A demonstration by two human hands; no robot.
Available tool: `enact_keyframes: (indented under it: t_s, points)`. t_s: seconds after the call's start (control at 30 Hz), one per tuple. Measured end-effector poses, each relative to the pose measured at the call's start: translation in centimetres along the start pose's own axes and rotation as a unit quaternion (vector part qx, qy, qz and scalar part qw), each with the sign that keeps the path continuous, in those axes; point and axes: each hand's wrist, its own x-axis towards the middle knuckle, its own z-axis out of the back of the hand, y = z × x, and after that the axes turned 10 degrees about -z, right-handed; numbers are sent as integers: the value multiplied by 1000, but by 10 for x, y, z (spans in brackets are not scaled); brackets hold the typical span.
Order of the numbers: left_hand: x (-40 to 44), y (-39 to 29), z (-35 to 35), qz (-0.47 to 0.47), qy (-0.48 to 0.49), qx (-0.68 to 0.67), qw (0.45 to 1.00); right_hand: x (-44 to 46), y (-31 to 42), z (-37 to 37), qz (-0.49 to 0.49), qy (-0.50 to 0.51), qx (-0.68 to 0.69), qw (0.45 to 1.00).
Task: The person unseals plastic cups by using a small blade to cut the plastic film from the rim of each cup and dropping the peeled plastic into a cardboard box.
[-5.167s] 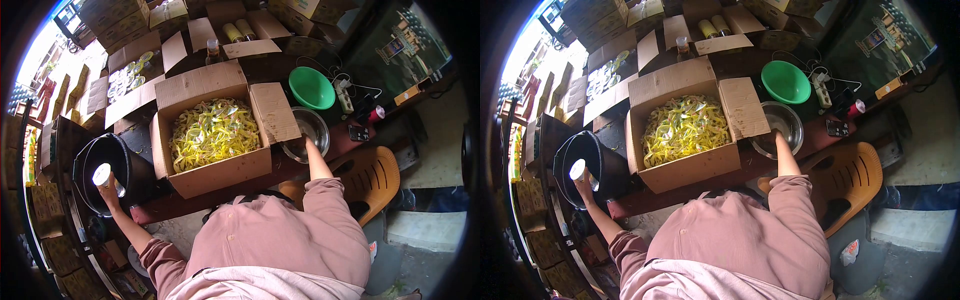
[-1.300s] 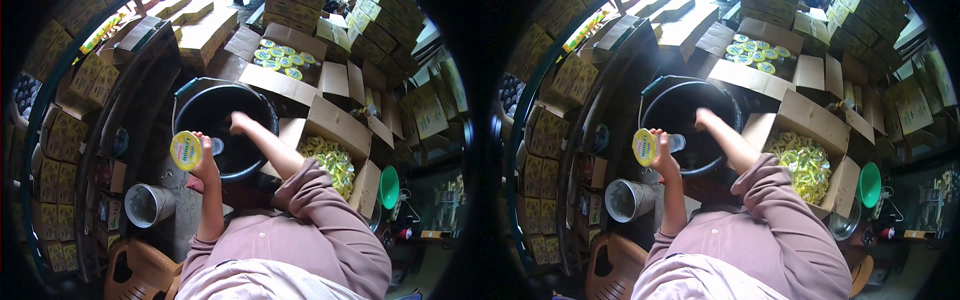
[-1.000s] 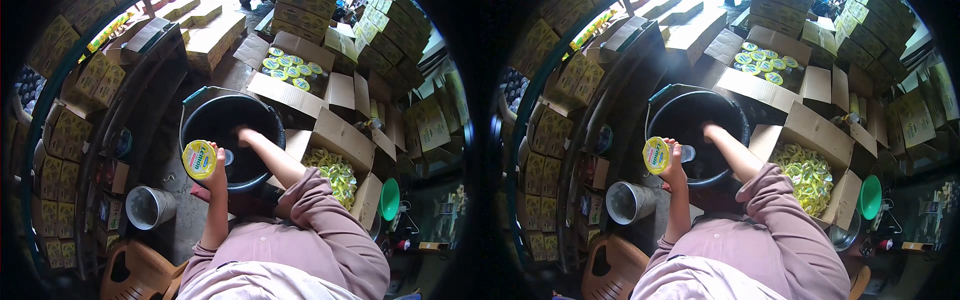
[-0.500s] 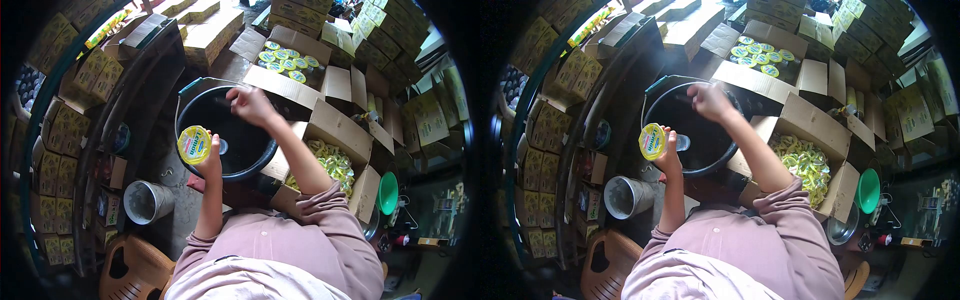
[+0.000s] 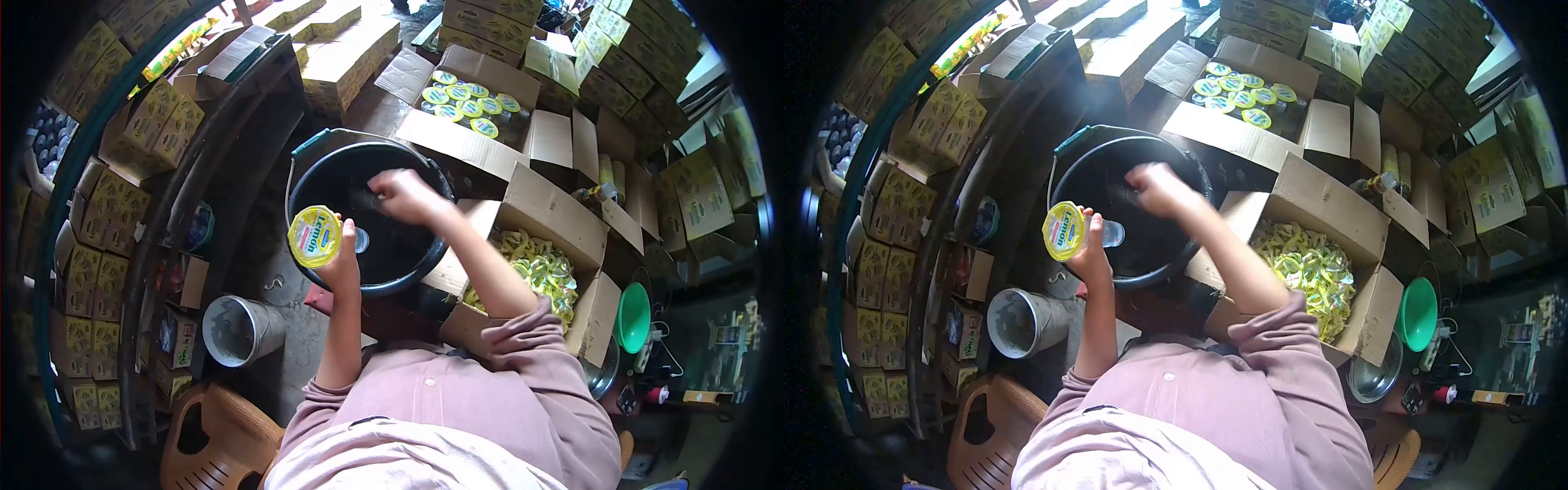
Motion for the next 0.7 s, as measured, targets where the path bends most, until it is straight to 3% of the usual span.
enact_keyframes:
  t_s: [0.03, 0.07, 0.13, 0.17, 0.23, 0.27, 0.33, 0.47, 0.57, 0.7]
  points:
    - [0, -2, 0, 16, 6, -2, 1000, -6, 2, -11, -69, 92, -342, 933]
    - [1, -2, 2, 8, 13, -1, 1000, -12, -14, -23, -51, 13, -15, 999]
    - [-1, 4, 2, -6, 10, -6, 1000, -15, 0, -6, -63, -48, 0, 997]
    - [-3, 12, 6, -1, 15, 26, 1000, -18, 6, 0, -127, -42, 83, 988]
    - [-1, 10, 3, 3, 39, 52, 998, -22, 14, 19, -245, -7, 187, 951]
    - [0, 8, 3, 13, 70, 50, 996, -23, -2, 16, -250, 17, 291, 923]
    - [2, 7, 3, 34, 131, 44, 990, -27, -1, 28, -316, 19, 359, 878]
    - [3, 11, 2, 66, 156, 9, 986, -39, -11, 32, -333, 38, 556, 760]
    - [5, 11, 1, 21, 225, 48, 973, -46, -13, 30, -277, 1, 519, 808]
    - [4, 10, -3, -14, 273, 73, 959, -51, 1, 36, -158, -43, 346, 924]
